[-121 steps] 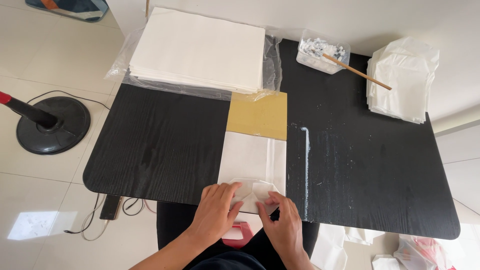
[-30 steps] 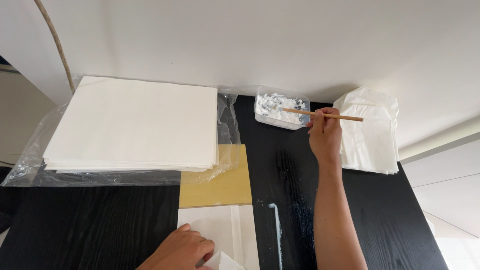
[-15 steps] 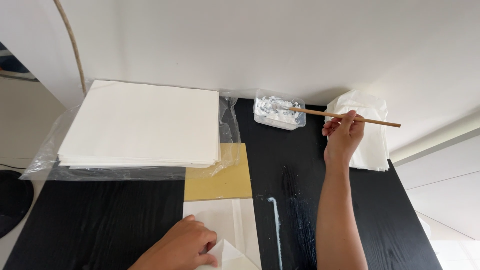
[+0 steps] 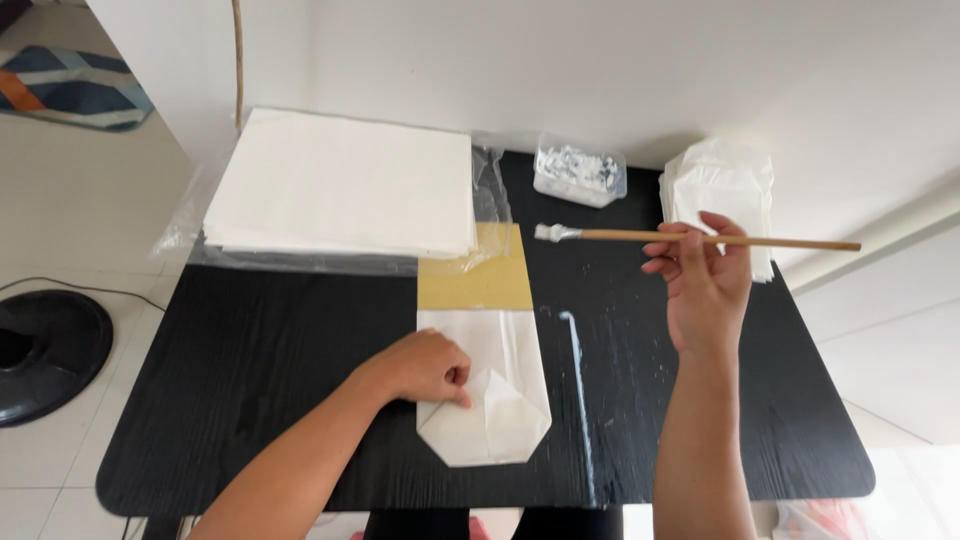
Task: Folding paper and applying glue with a brush to assemble the bottom of a paper bag.
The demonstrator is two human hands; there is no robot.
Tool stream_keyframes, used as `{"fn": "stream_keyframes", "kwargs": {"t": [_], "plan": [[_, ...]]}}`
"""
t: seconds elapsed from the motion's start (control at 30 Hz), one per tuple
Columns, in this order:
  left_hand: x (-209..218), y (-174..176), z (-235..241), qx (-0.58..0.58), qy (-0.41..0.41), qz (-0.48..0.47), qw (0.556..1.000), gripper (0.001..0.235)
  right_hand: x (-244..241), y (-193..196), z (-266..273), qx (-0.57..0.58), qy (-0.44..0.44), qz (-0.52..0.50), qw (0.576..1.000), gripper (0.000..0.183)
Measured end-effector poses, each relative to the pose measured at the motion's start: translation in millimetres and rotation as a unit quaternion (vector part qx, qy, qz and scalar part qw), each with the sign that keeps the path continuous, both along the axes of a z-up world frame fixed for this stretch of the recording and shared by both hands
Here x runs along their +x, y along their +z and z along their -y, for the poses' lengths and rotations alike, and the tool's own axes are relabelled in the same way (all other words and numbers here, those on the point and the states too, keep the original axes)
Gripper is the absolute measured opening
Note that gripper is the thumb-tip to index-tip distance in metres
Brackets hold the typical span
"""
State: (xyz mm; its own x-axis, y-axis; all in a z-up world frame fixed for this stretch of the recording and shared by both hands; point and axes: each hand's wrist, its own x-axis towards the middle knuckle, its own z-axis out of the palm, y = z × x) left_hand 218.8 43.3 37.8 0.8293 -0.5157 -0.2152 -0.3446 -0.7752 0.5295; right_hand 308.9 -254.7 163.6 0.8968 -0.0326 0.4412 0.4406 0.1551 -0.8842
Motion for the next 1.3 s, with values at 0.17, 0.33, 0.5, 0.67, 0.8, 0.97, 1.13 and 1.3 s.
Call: {"fn": "stream_keyframes", "kwargs": {"t": [0.17,0.33,0.5,0.67,0.8,0.97,1.13,1.3], "plan": [[0,-11,1,-0.012,0.012,0.004,1.0,0.031,-72,-20,-5,-0.06,-0.007,0.032,0.998,0.025],[-13,13,1,-0.017,0.014,-0.043,0.999,0.029,-113,-55,-17,-0.151,0.036,0.05,0.987,0.03],[-14,13,2,-0.016,0.03,-0.046,0.998,0.028,-117,-84,-31,-0.218,0.086,0.073,0.969,0.021],[-17,16,3,-0.015,0.03,-0.045,0.998,0.026,-114,-94,-34,-0.232,0.093,0.063,0.966,0.016],[-17,19,4,-0.001,0.017,-0.041,0.999,0.025,-108,-100,-35,-0.238,0.08,0.063,0.966,0.014],[-16,22,5,0.005,0.024,-0.043,0.999,0.024,-100,-103,-38,-0.244,0.073,0.099,0.962,0.015],[-17,28,4,0.006,0.028,-0.041,0.999,0.024,-94,-101,-45,-0.239,0.062,0.14,0.959,0.018],[-19,28,5,0.017,0.043,-0.039,0.998,0.024,-92,-97,-47,-0.211,0.051,0.158,0.963,0.022]]}}
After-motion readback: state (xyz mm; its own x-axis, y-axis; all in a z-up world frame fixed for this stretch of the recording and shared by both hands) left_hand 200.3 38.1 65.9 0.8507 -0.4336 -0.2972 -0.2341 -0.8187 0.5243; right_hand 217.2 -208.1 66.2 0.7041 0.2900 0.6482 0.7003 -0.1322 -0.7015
